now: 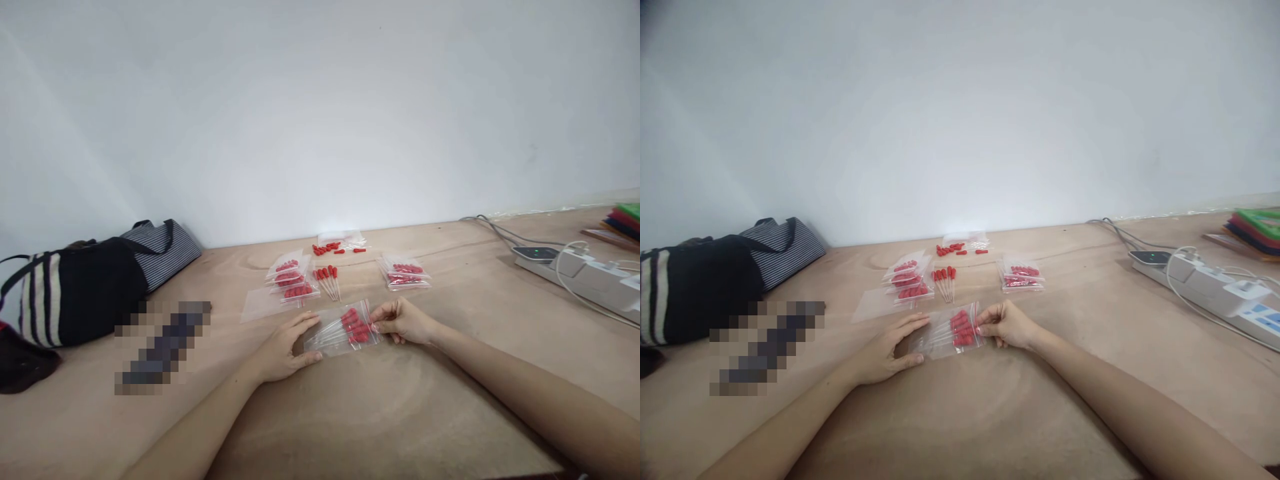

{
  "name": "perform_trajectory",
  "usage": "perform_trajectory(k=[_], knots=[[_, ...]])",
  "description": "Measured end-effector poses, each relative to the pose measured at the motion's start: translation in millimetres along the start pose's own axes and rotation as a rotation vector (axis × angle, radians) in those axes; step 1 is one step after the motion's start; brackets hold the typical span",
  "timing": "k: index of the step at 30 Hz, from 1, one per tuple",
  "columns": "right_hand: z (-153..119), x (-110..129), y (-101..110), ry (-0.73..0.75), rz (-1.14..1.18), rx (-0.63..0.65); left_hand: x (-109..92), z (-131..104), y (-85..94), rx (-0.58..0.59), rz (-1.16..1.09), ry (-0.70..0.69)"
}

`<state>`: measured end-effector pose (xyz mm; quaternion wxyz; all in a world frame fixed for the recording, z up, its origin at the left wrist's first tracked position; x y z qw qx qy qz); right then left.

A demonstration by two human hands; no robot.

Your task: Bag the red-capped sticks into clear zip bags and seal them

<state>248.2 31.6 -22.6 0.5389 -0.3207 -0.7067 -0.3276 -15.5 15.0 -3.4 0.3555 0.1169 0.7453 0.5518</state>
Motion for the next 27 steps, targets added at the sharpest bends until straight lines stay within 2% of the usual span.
perform_trajectory(k=[4,9,14,18,20,21,24,25,27], knots=[[8,-1,-2,-0.005,0.009,-0.06,-1,0,0.7,0.008,-0.011,-0.002],[12,-4,-6,0.065,-0.01,0.038,-3,0,1.9,0.004,-0.021,0.0],[14,-8,-10,0.117,-0.067,-0.041,-2,0,1.7,0.002,-0.03,-0.017],[10,-6,-3,0.12,-0.17,0.108,1,0,1.7,0.002,-0.031,-0.017],[6,-4,7,0.09,-0.283,0.126,1,-1,2.2,0.004,-0.036,-0.029],[3,-2,13,0.104,-0.384,0.073,-1,-1,2.3,0.003,-0.04,-0.051],[-8,2,29,0.276,-0.809,-0.169,-9,0,0.9,0.012,-0.06,-0.162],[-12,2,32,0.344,-0.947,-0.207,-12,2,-0.2,0.019,-0.061,-0.197],[-20,0,35,0.451,-1.161,-0.194,-19,5,-2.8,0.038,-0.043,-0.254]])
Point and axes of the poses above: each hand's wrist, its own z-axis towards the middle knuckle, its own y-axis out of the back of the hand, x = y × z, the point moved 1 cm from there along z, towards the middle knuckle, and after that the axes turned 12 degrees about x, right-handed, at the moved point
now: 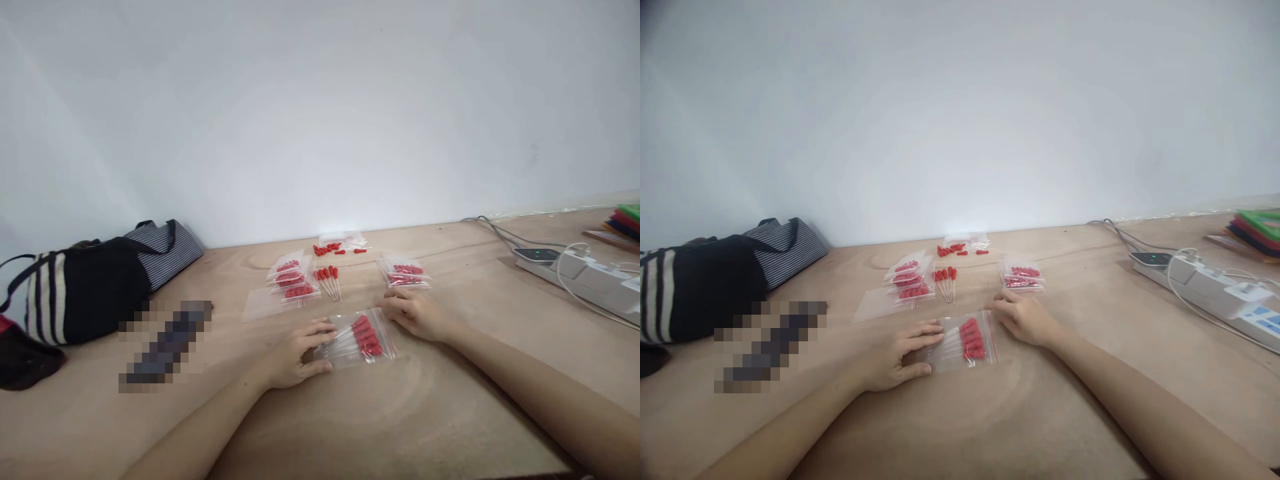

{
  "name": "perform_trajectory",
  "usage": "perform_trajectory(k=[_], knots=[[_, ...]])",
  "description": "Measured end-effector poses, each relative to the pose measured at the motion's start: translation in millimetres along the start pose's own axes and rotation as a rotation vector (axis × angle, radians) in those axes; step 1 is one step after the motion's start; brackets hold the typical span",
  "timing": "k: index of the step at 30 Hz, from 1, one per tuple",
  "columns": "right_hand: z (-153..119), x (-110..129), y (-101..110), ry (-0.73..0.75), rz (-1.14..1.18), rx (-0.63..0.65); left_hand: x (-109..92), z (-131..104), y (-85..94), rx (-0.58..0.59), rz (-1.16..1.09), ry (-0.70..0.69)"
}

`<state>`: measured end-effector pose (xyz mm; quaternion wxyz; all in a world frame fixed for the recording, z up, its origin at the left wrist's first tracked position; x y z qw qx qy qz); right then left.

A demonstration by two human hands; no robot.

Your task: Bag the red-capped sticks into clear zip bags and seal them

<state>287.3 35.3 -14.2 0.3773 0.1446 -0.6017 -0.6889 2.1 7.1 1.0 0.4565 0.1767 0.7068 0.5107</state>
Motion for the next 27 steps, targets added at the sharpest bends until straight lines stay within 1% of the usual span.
perform_trajectory(k=[3,6,7,9,11,12,15,17,20,24,27], knots=[[-14,-2,0,0.115,-0.188,0.012,-5,12,-2.3,0.031,0.073,-0.083],[-30,-5,-1,0.154,-0.27,0.015,-6,30,-1.9,0.018,0.199,-0.156],[-36,-6,0,0.159,-0.277,0.011,-6,37,-2.0,-0.012,0.246,-0.162],[-49,-7,2,0.158,-0.287,-0.006,-6,52,-3.4,-0.122,0.322,-0.122],[-61,-8,5,0.148,-0.312,-0.025,-7,63,-7.3,-0.257,0.344,-0.071],[-67,-8,6,0.141,-0.33,-0.031,-9,68,-10.1,-0.297,0.333,-0.072],[-76,-5,5,0.111,-0.381,-0.043,-15,74,-18.7,-0.332,0.261,-0.134],[-72,-2,2,0.069,-0.408,-0.055,-18,73,-21.7,-0.327,0.211,-0.179],[-53,7,-3,-0.046,-0.448,-0.032,-15,70,-20.8,-0.327,0.181,-0.186],[-13,15,-3,-0.235,-0.497,0.111,-3,69,-13.8,-0.373,0.207,-0.091],[9,16,-2,-0.332,-0.508,0.17,3,69,-10.4,-0.393,0.22,-0.081]])
Point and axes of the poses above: each hand's wrist, its own z-axis towards the middle knuckle, its own y-axis out of the back of the hand, x = y × z, the point moved 1 cm from there along z, towards the middle knuckle, and after that the axes turned 12 degrees about x, right-handed, at the moved point
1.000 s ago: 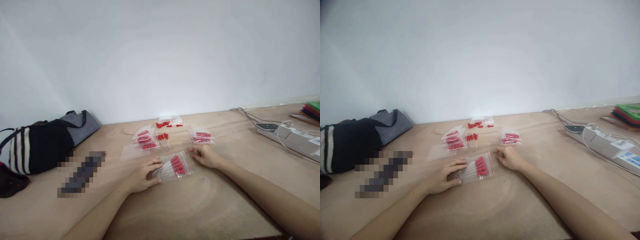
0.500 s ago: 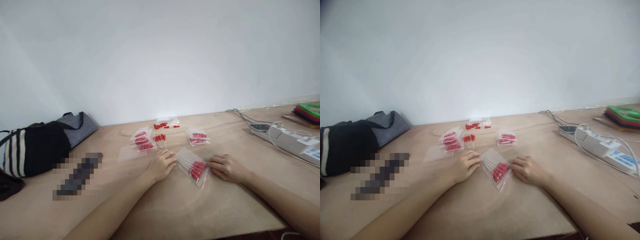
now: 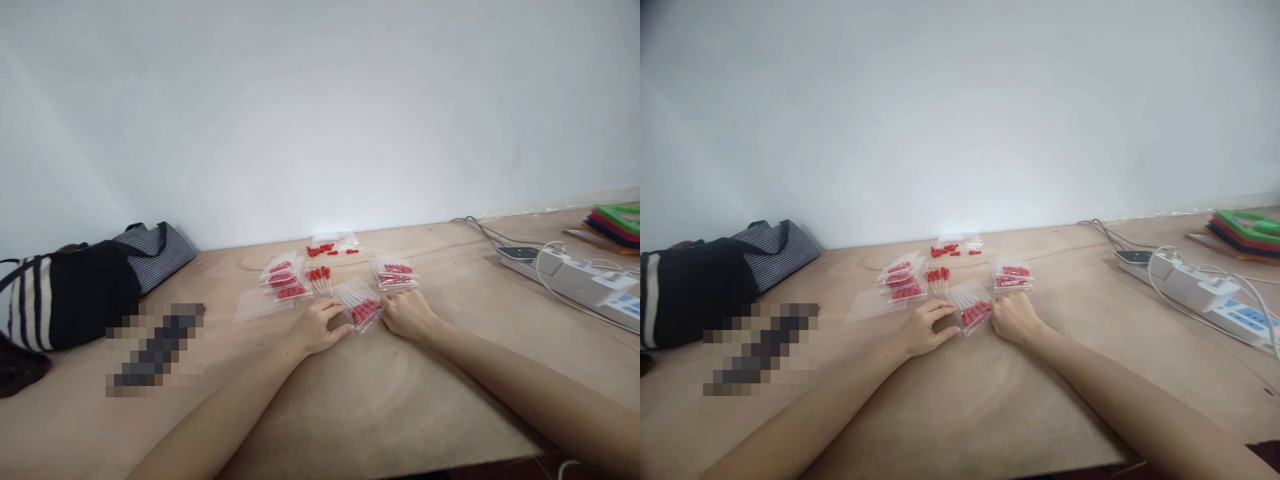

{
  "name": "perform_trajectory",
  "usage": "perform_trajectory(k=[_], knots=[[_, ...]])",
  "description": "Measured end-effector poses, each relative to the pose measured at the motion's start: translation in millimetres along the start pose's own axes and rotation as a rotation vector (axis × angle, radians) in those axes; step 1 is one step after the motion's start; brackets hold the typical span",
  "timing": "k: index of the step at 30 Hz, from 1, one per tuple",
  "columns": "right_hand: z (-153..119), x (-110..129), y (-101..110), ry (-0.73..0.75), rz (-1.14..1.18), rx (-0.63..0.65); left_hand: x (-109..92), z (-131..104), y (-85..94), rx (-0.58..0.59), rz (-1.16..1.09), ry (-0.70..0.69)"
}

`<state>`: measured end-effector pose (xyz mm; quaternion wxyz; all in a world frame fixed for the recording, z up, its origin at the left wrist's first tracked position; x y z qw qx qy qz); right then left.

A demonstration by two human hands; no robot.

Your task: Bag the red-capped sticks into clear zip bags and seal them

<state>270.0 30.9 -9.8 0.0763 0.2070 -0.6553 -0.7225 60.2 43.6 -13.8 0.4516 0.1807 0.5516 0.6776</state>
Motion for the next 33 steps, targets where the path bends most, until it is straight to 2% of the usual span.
perform_trajectory(k=[4,7,11,14,16,21,26,33], knots=[[8,1,0,-0.092,0.01,0.004,-3,3,-3.2,-0.001,0.062,-0.069],[3,1,-3,-0.095,0.021,-0.031,-8,7,-9.3,0.024,0.116,-0.119],[-5,-3,-9,0.066,0.017,-0.187,-4,10,-14.5,0.061,0.145,-0.155],[-4,-7,-14,0.255,-0.01,-0.307,8,10,-12.3,0.048,0.156,-0.137],[0,-9,-17,0.325,-0.016,-0.347,18,9,-9.0,0.031,0.159,-0.118],[14,-12,-21,0.33,-0.041,-0.393,33,7,-4.1,-0.003,0.175,-0.1],[19,-12,-23,0.425,-0.137,-0.419,29,8,-5.2,-0.042,0.269,-0.118],[16,-12,-23,0.519,-0.201,-0.477,23,12,1.2,-0.035,0.42,-0.235]])
Point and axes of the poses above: each hand's wrist, its own z-axis towards the middle knuckle, its own y-axis out of the back of the hand, x = y × z, the point moved 1 cm from there along z, towards the middle knuckle, and after that the axes turned 12 degrees about x, right-handed, at the moved point
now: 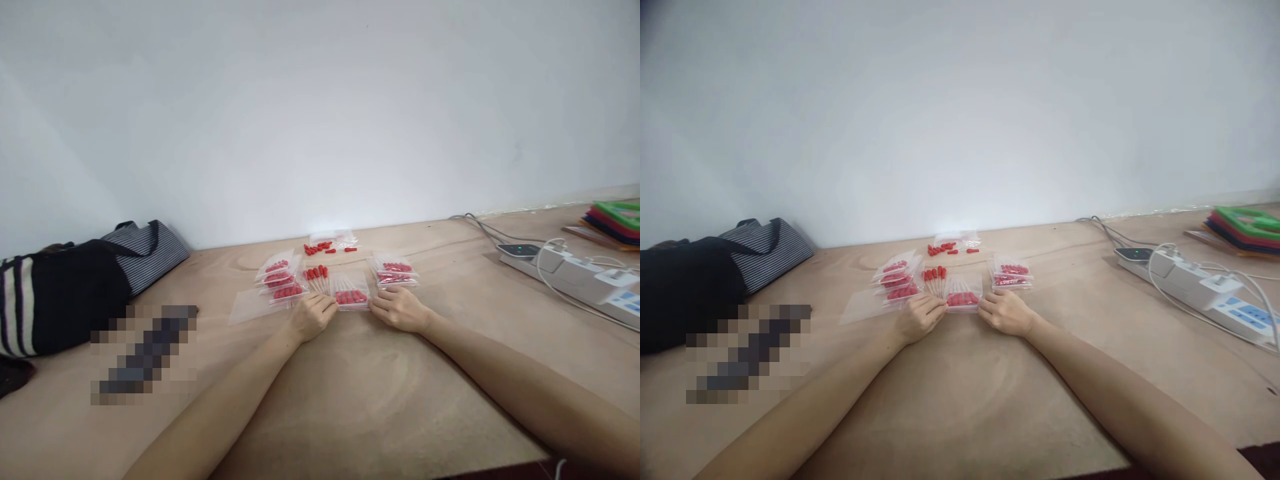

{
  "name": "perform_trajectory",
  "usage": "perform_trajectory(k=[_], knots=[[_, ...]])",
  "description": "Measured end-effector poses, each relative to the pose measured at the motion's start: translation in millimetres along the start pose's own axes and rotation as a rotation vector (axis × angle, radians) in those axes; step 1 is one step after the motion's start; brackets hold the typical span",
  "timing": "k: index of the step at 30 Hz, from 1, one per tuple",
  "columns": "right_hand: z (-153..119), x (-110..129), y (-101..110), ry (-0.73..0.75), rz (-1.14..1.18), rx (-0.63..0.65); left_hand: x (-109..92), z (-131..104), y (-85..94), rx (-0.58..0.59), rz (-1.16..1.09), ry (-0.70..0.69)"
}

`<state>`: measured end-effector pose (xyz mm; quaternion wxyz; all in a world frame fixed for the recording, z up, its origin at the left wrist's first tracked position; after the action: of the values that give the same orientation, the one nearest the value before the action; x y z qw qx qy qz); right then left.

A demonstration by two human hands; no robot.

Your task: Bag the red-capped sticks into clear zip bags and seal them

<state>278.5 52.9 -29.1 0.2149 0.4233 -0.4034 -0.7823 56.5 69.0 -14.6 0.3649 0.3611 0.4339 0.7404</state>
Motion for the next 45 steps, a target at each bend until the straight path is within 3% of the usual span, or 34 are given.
perform_trajectory(k=[7,12,21,26,45], knots=[[5,6,2,-0.052,-0.084,-0.15,1,1,1.9,-0.101,0.061,-0.067],[14,8,2,0.021,-0.081,-0.262,0,2,0.7,-0.185,0.078,-0.076],[21,11,3,-0.018,-0.102,-0.29,-3,6,2.4,-0.223,0.085,-0.118],[28,14,6,0.037,-0.089,-0.288,-2,4,2.4,-0.24,0.088,-0.112],[16,6,3,0.048,-0.126,-0.319,7,-2,-3.3,-0.242,0.117,-0.124]])
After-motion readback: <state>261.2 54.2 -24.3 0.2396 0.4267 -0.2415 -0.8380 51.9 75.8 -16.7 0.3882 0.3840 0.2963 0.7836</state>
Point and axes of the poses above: each hand's wrist, its own z-axis towards the middle knuckle, its own y-axis out of the back of the hand, x = y × z, the point moved 1 cm from there along z, towards the middle knuckle, and after that the axes turned 12 degrees about x, right-handed, at the moved point
